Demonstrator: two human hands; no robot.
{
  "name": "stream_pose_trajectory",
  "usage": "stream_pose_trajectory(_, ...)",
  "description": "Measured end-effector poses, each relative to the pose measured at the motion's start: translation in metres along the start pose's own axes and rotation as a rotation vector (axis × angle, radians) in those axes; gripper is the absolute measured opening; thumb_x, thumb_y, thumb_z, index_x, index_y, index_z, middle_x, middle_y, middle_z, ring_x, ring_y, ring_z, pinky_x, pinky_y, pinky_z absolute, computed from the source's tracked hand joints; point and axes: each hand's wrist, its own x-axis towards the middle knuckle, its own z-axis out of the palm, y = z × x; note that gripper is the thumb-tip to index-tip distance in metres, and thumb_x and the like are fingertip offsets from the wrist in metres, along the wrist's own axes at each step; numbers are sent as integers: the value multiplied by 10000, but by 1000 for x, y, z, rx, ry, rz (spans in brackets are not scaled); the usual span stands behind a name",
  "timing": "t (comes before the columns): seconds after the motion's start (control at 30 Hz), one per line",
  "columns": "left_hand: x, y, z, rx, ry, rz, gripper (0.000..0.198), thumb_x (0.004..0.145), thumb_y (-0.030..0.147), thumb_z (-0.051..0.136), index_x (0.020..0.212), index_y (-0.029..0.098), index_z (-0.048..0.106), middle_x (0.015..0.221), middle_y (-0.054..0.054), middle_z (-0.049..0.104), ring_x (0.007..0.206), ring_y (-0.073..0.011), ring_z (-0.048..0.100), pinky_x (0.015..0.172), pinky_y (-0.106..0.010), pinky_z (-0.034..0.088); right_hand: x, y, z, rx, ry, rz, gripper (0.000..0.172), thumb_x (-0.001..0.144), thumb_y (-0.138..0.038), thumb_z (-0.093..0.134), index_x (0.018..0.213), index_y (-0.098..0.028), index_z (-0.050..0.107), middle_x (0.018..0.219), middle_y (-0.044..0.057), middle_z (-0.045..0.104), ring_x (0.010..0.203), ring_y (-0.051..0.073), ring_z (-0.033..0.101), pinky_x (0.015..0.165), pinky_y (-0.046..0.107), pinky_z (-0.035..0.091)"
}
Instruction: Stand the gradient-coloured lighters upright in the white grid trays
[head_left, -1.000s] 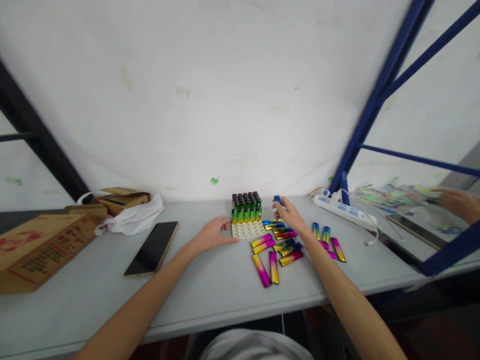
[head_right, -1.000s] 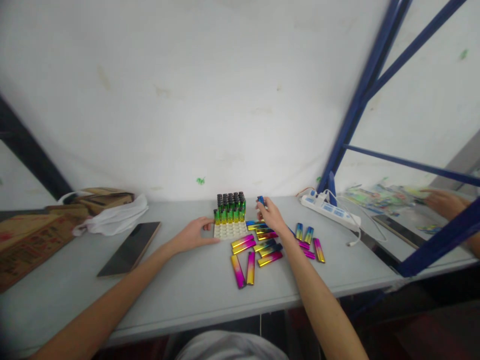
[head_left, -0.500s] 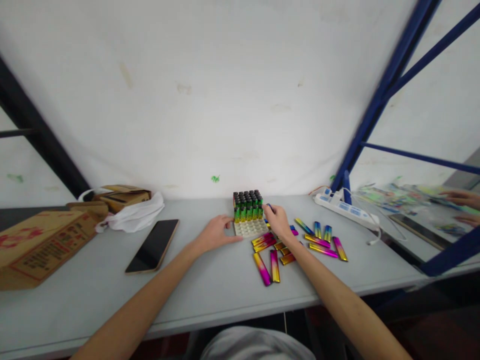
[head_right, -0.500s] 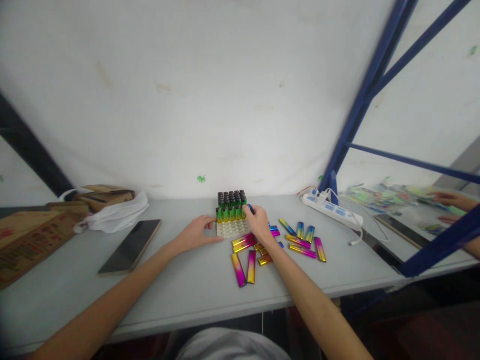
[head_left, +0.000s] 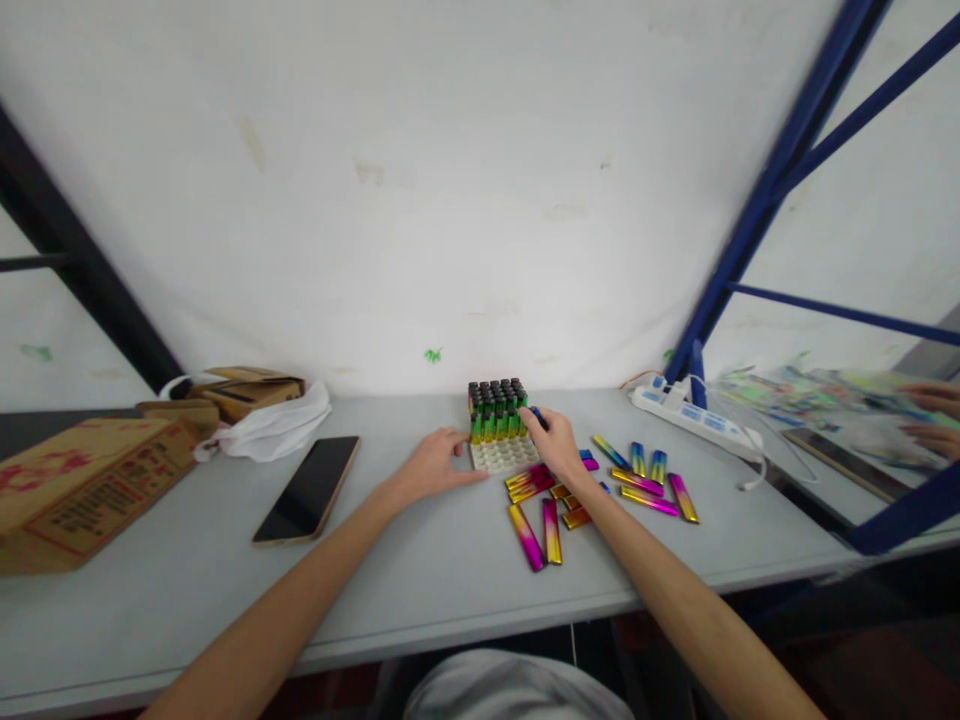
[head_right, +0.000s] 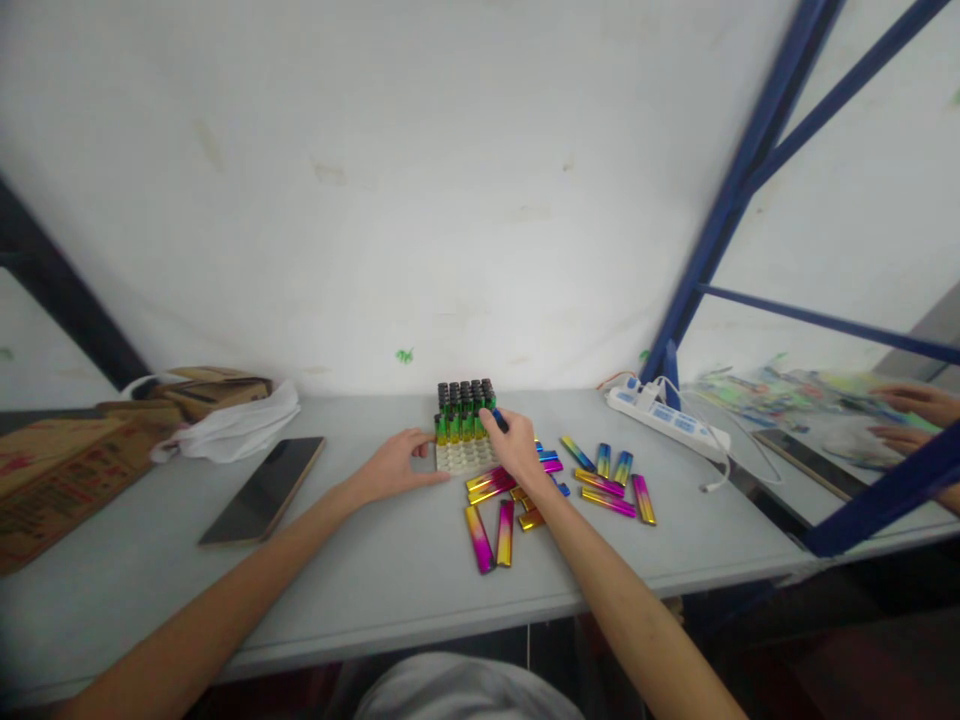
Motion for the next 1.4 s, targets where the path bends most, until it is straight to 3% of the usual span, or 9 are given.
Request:
stream_pose_trajectory(0.33, 0, 0, -1, 24, -7, 4, 565, 706, 716, 659, 886, 180, 653, 810, -27, 610, 760, -204, 565, 710, -306, 418, -1, 3, 4, -74, 30, 22, 358, 861, -406, 432, 561, -211, 417, 536, -29, 367, 555, 136, 380, 542, 266, 239)
stream_pose_trajectory(0.5, 0, 1, -3, 6, -11, -2, 554, 707, 690, 678, 901, 172, 658, 814, -28, 601, 763, -205, 560, 715, -308, 416, -2, 1, 2, -62, 19, 25, 391, 902, -460, 437, 596, -216, 442, 543, -31, 415, 565, 145, 411, 545, 267, 277)
stream_pose_trajectory(0.67, -1, 1, -2, 2, -13, 2, 555, 711, 700, 669, 888, 174, 651, 815, -26, 603, 763, -205, 561, 711, -305, 414, -3, -4, 0, 32, -104, -34, 377, 1008, -518, 333, 935, -223, 556, 650, -20, 545, 633, 175, 524, 634, 271, 407)
stream_pose_trajectory(0.8, 0, -1, 0, 10, -3, 4, 566, 707, 720, 662, 873, 179, 643, 812, -22, 600, 757, -198, 556, 705, -297, 409, -3, -7, 0, -103, -124, -270, 378, 1015, -504, 370, 866, -211, 556, 838, 50, 604, 828, 201, 562, 772, 297, 439)
stream_pose_trajectory(0.87, 0, -2, 1, 10, 12, 7, 565, 702, 721, 664, 861, 179, 638, 808, -21, 600, 751, -194, 551, 697, -294, 406, -4, -8, 2, -191, -136, -341, 377, 1013, -492, 408, 802, -210, 544, 816, 46, 592, 797, 194, 552, 746, 291, 421)
stream_pose_trajectory(1.03, 0, -3, 3, -1, 26, 15, 575, 696, 721, 672, 882, 177, 646, 799, -24, 606, 740, -195, 550, 693, -297, 405, -2, -9, 10, -233, -238, -292, 336, 1016, -453, 455, 786, -217, 514, 639, -24, 562, 576, 145, 508, 593, 254, 337)
stream_pose_trajectory(1.23, 0, -5, 5, 1, 28, 23, 559, 714, 708, 670, 896, 181, 637, 822, -33, 616, 760, -202, 558, 707, -301, 413, 3, -10, 26, -348, -345, -330, 234, 1037, -357, 455, 913, -187, 555, 769, 31, 659, 685, 168, 604, 636, 252, 364)
stream_pose_trajectory(1.4, 0, -7, 8, 19, 25, 20, 553, 712, 704, 676, 875, 179, 622, 827, -40, 619, 764, -207, 561, 713, -306, 414, 4, -13, 28, -518, -477, -357, 249, 1049, -365, 429, 1013, -160, 565, 880, 99, 700, 823, 208, 665, 705, 266, 406)
